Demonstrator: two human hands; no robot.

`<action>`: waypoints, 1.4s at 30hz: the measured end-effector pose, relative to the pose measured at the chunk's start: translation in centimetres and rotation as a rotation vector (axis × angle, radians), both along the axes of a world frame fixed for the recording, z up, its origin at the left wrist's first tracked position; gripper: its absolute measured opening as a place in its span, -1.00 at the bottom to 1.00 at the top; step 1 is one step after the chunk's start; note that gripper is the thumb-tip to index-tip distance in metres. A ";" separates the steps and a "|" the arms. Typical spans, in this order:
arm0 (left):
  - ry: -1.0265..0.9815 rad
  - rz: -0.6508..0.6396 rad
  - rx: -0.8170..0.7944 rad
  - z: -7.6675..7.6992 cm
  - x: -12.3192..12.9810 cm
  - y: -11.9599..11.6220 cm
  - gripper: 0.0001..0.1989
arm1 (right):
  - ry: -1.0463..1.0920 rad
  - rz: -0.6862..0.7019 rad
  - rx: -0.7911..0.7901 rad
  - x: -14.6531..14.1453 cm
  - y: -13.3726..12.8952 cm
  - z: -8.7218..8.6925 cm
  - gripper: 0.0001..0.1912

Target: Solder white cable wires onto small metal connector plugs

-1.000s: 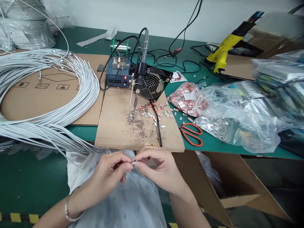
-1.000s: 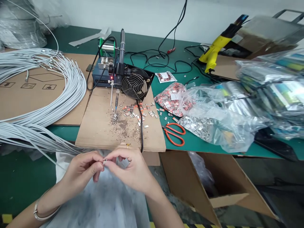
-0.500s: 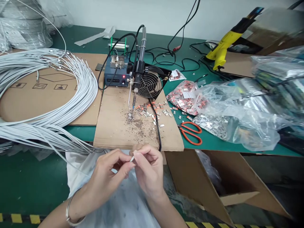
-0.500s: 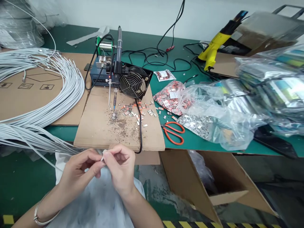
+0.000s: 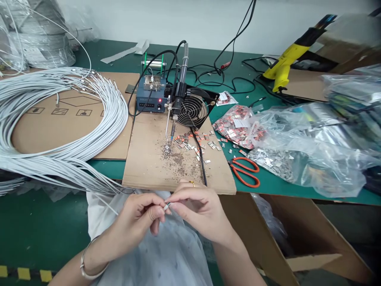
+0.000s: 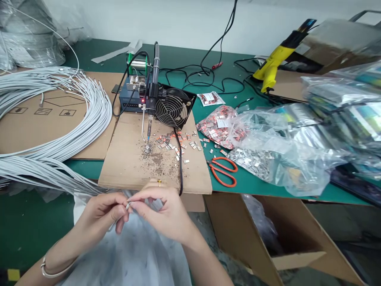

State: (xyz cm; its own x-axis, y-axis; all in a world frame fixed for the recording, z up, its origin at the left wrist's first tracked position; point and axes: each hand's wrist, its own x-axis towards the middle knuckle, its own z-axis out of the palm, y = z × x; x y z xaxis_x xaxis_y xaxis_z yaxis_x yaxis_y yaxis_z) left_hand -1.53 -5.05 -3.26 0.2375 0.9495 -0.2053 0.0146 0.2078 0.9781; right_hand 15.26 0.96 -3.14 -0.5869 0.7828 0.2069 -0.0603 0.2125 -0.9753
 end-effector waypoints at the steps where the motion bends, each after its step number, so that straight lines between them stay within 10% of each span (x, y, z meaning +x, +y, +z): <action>1: -0.042 -0.014 -0.022 -0.1 0.0 0.0 -0.66 | 0.014 0.007 0.018 0.0 0.0 0.1 -0.87; 8: -0.137 -0.088 0.006 -0.6 0.0 0.3 -0.69 | 0.071 -0.003 0.072 -0.1 -0.1 0.2 -0.85; 16: 0.353 -0.100 0.456 0.1 -0.8 1.1 -0.87 | 0.326 0.127 -0.740 -0.7 -0.7 -2.7 -0.94; 23: 0.232 -0.005 0.093 -0.5 -0.8 0.6 -0.79 | -0.039 -0.101 -0.186 0.3 -0.6 -1.3 -0.88; 28: 0.275 -0.095 0.073 -0.1 -0.9 0.7 -0.78 | -0.188 -0.010 0.022 0.9 0.2 -0.1 -0.97; 36: -0.178 -0.005 -0.203 -0.4 1.1 0.8 -0.67 | 0.114 -0.251 0.239 -0.8 -1.1 -1.7 -0.86; 42: -0.148 0.018 -0.194 0.0 1.1 0.5 -0.70 | 0.179 -0.358 0.311 -0.7 -1.1 -1.9 -0.80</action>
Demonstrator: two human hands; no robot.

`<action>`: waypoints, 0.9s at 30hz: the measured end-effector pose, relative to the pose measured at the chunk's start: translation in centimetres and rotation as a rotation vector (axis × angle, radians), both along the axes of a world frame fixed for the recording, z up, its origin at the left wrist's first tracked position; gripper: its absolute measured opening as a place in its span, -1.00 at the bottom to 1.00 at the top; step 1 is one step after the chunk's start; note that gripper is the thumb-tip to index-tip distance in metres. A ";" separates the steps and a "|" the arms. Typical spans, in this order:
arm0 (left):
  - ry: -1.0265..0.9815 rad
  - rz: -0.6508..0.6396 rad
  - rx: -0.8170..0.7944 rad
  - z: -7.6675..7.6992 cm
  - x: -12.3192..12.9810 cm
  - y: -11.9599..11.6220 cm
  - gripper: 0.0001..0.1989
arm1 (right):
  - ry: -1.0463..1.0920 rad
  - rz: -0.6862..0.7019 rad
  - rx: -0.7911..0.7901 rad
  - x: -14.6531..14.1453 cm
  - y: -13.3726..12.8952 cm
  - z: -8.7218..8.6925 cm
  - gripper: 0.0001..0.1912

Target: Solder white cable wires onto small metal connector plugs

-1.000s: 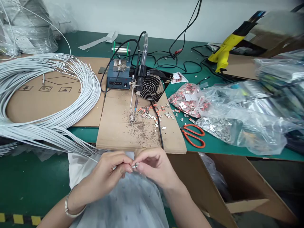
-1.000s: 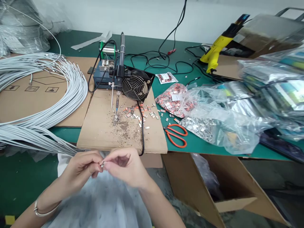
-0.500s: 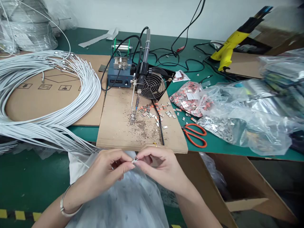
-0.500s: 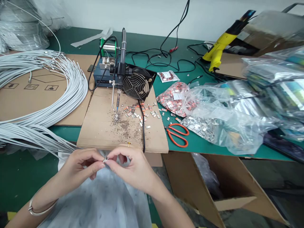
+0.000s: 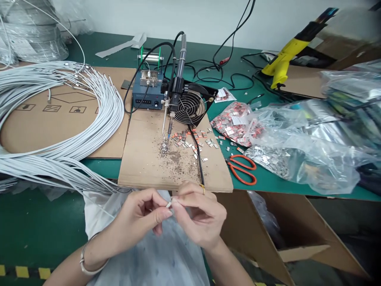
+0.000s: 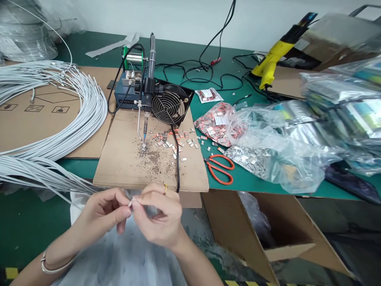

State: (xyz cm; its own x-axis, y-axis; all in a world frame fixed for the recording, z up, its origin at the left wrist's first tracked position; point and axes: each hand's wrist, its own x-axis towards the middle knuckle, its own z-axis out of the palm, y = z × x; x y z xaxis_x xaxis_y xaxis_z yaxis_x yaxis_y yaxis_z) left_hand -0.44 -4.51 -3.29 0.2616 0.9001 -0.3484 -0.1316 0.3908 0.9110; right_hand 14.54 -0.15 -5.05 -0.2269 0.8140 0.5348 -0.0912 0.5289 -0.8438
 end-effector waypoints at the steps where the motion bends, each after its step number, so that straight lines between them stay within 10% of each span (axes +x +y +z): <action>1: 0.017 0.006 -0.002 0.1 -0.1 -0.1 -0.70 | 0.090 -0.082 -0.032 0.2 0.1 0.1 -0.81; 4: 0.052 0.017 -0.010 0.4 -0.4 -0.1 -0.70 | 0.180 -0.226 -0.076 1.0 0.4 0.5 -0.80; 9: 0.073 -0.032 0.017 0.8 -0.9 0.3 -0.73 | -0.275 0.255 -0.234 1.5 1.1 1.8 -0.81; 13: 0.110 -0.071 0.042 0.9 -0.9 0.1 -0.73 | -0.272 0.361 -0.277 1.1 1.3 2.6 -0.94; 22: 0.056 -0.022 0.030 -0.1 0.2 0.3 -0.68 | -0.056 0.050 -0.123 -0.8 -0.5 0.3 -0.83; 27: 0.221 -0.015 0.146 0.1 -0.1 0.0 -0.71 | 0.364 -0.051 -0.326 -1.1 0.1 0.5 -0.86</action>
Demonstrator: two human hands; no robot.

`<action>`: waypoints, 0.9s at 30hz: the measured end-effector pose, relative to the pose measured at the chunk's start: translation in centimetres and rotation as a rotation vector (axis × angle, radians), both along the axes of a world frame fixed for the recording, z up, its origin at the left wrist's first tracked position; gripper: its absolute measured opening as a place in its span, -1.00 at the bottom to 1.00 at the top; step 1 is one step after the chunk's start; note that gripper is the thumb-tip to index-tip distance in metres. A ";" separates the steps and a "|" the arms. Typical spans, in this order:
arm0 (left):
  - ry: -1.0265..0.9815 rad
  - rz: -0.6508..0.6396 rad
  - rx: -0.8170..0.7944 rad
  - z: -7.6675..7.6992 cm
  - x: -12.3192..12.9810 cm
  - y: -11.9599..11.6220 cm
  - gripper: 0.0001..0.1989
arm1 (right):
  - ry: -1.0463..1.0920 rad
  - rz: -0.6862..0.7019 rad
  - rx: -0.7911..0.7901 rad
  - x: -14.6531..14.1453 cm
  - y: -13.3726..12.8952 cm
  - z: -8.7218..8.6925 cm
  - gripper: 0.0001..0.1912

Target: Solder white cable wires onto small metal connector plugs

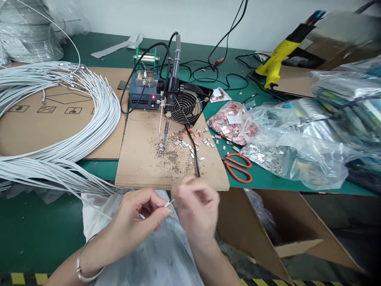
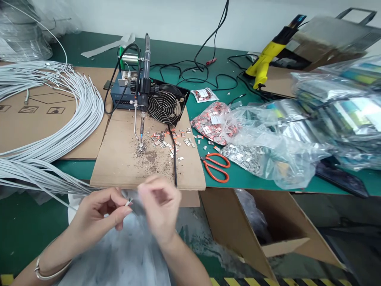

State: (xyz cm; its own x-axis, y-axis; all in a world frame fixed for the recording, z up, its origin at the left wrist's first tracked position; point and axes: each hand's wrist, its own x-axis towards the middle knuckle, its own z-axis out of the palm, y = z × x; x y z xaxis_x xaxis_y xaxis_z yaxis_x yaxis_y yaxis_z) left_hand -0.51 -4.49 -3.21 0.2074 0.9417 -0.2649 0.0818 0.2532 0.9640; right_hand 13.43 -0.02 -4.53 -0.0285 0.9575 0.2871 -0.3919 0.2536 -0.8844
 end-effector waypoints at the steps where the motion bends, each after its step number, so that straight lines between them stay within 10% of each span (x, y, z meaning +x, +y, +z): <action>1: 0.010 0.003 0.000 0.0 -0.1 -0.1 -0.71 | 0.071 -0.061 -0.011 0.3 0.3 0.2 -0.85; 3: -0.026 0.015 -0.040 0.0 -0.3 -0.2 -0.70 | -0.011 -0.085 0.026 1.2 0.8 0.7 -0.85; 7: -0.175 0.019 -0.127 0.1 -0.5 -0.1 -0.69 | -0.524 0.318 0.051 2.8 1.0 1.2 -0.87; 12: -0.179 -0.010 -0.145 0.1 -0.4 0.0 -0.70 | -0.600 0.423 0.068 2.6 0.8 1.7 -0.98; 21: -0.237 -0.055 -0.160 -1.2 -0.3 0.3 -0.68 | -0.582 0.396 0.215 2.8 1.1 1.3 -0.93; 27: -0.401 -0.048 -0.203 -2.3 0.2 0.5 -0.60 | -0.662 0.066 0.593 2.4 0.8 0.9 -0.95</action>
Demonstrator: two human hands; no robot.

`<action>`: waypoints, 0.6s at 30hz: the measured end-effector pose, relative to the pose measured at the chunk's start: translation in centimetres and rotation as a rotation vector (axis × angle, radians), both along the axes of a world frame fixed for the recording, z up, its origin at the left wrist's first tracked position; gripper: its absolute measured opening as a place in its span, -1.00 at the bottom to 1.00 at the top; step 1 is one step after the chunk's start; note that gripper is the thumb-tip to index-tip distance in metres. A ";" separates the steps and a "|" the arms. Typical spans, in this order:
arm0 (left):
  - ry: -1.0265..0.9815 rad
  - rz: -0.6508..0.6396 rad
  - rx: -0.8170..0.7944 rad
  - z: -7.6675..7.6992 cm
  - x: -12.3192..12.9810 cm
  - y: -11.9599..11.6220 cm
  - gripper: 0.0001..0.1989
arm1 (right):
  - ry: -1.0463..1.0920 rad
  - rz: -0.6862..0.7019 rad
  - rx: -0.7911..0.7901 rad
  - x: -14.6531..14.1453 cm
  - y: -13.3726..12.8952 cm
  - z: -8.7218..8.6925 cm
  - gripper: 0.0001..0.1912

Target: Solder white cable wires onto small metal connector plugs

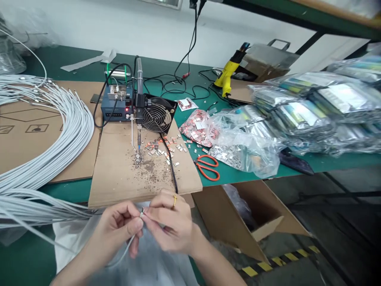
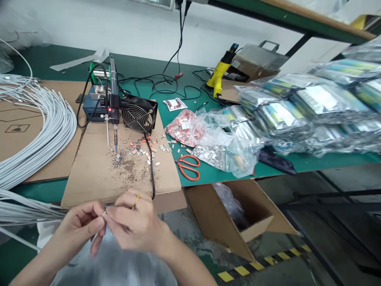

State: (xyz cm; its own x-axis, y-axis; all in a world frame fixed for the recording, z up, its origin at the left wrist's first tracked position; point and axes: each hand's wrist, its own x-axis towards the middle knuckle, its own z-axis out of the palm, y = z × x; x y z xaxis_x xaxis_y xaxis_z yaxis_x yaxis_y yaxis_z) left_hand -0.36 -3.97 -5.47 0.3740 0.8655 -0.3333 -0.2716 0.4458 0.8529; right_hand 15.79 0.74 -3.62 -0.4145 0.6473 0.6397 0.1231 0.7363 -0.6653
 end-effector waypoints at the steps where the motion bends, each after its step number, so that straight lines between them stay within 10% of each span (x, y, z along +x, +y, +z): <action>1: 0.018 0.024 -0.004 0.2 0.1 0.1 -0.59 | -0.042 0.017 0.031 0.5 0.4 0.2 -0.98; 4: 0.182 0.185 -0.010 1.1 0.0 0.5 -0.60 | -0.221 -0.051 -0.004 3.4 3.3 0.8 -0.88; 8: 0.284 0.204 0.069 1.4 -1.9 1.6 -0.65 | -0.675 -0.480 0.040 7.5 10.7 0.8 -0.86; 12: 0.423 0.133 0.154 0.4 -4.4 3.1 -0.72 | -0.906 -0.407 0.057 8.7 16.6 -0.2 -0.86; 18: 0.583 0.075 0.069 0.8 -6.2 7.4 -0.63 | -1.133 -0.243 0.205 8.0 18.2 -1.2 -0.81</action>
State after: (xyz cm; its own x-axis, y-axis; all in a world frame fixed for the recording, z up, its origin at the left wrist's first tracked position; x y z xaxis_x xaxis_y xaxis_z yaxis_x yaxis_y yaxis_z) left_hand -6.53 3.47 -4.66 0.0833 0.9093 -0.4077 0.2220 0.3819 0.8971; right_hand 23.77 18.89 -4.86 -0.6935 0.7153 0.0865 0.7199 0.6928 0.0426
